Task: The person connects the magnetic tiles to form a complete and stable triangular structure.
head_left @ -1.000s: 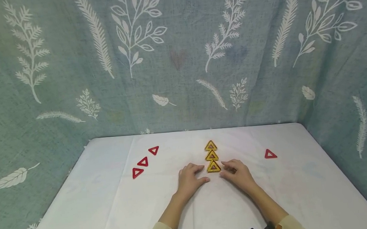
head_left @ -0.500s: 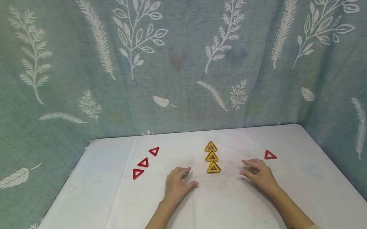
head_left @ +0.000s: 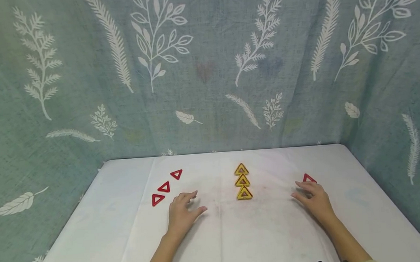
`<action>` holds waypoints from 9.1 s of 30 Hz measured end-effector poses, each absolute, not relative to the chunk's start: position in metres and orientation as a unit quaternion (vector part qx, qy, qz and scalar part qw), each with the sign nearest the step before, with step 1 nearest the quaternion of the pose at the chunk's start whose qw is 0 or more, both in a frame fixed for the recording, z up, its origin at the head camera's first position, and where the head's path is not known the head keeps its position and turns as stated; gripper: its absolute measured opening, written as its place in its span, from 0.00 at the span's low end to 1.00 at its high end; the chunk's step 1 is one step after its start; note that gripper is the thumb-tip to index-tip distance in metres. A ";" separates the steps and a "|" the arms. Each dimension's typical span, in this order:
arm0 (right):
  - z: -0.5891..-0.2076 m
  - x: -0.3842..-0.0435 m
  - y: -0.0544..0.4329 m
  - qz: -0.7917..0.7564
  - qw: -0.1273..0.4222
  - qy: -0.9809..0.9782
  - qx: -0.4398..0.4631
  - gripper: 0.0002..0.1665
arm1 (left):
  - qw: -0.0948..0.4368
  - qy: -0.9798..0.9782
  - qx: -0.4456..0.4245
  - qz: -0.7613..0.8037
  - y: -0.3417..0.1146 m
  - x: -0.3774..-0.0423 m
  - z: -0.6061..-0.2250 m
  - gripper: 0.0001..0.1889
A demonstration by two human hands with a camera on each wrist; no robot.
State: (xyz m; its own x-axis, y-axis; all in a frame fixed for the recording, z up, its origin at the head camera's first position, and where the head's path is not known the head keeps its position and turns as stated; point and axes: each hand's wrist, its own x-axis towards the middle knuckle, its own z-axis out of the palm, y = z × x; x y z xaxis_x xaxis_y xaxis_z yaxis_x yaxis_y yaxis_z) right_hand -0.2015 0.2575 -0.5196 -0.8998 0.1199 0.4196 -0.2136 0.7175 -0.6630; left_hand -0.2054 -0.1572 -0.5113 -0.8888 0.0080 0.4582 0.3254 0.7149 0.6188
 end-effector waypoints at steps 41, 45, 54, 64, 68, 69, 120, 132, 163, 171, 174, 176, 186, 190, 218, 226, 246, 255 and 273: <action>-0.518 -0.235 0.299 0.307 0.148 -0.939 -0.048 0.28 | 0.140 -0.949 0.070 -0.274 -0.278 -0.234 -0.519 0.31; -0.519 -0.235 0.299 0.291 0.161 -0.942 -0.039 0.26 | 0.134 -0.944 0.075 -0.293 -0.279 -0.232 -0.521 0.29; -0.522 -0.229 0.300 0.309 0.155 -0.937 -0.047 0.25 | 0.152 -0.938 0.057 -0.306 -0.279 -0.225 -0.522 0.23; -0.518 -0.219 0.295 0.338 0.120 -0.933 -0.041 0.26 | 0.154 -0.941 0.037 -0.298 -0.277 -0.216 -0.521 0.22; -0.518 -0.215 0.293 0.336 0.124 -0.933 -0.029 0.23 | 0.128 -0.945 0.039 -0.298 -0.276 -0.214 -0.521 0.22; -0.518 -0.214 0.292 0.336 0.125 -0.933 -0.027 0.23 | 0.126 -0.946 0.037 -0.297 -0.276 -0.213 -0.521 0.22; -0.529 -0.169 0.235 0.371 0.181 -0.898 0.149 0.15 | 0.125 -0.932 -0.082 -0.330 -0.203 -0.173 -0.525 0.20; -0.525 -0.165 0.219 0.376 0.185 -0.890 0.179 0.15 | 0.104 -0.931 -0.112 -0.332 -0.174 -0.165 -0.523 0.19; -0.529 -0.149 0.167 0.363 0.158 -0.892 0.219 0.15 | 0.132 -0.911 -0.255 -0.295 -0.102 -0.151 -0.524 0.18; -0.533 -0.148 0.160 0.340 0.195 -0.888 0.239 0.17 | 0.138 -0.906 -0.267 -0.298 -0.095 -0.150 -0.524 0.18; -0.532 -0.148 0.158 0.337 0.194 -0.888 0.245 0.17 | 0.142 -0.908 -0.264 -0.293 -0.095 -0.151 -0.524 0.18; -0.532 -0.149 0.157 0.335 0.195 -0.888 0.246 0.17 | 0.141 -0.909 -0.262 -0.291 -0.094 -0.151 -0.525 0.19; -0.532 -0.148 0.150 0.337 0.206 -0.881 0.260 0.18 | 0.144 -0.905 -0.275 -0.292 -0.087 -0.151 -0.525 0.19; -0.532 -0.147 0.150 0.337 0.200 -0.885 0.252 0.18 | 0.146 -0.904 -0.283 -0.286 -0.084 -0.150 -0.524 0.18; -0.527 -0.146 0.155 0.357 0.154 -0.894 0.224 0.18 | 0.083 -0.901 -0.206 -0.372 -0.130 -0.182 -0.527 0.24; -0.529 -0.148 0.155 0.358 0.133 -0.899 0.212 0.20 | 0.102 -0.890 -0.160 -0.414 -0.155 -0.192 -0.529 0.23; -0.530 -0.147 0.156 0.364 0.137 -0.896 0.215 0.19 | 0.102 -0.897 -0.065 -0.426 -0.214 -0.208 -0.526 0.28; -0.529 -0.145 0.155 0.368 0.149 -0.891 0.222 0.18 | 0.104 -0.904 -0.011 -0.414 -0.242 -0.217 -0.524 0.32; -0.528 -0.145 0.156 0.361 0.140 -0.896 0.218 0.19 | 0.126 -0.933 0.051 -0.333 -0.253 -0.249 -0.520 0.36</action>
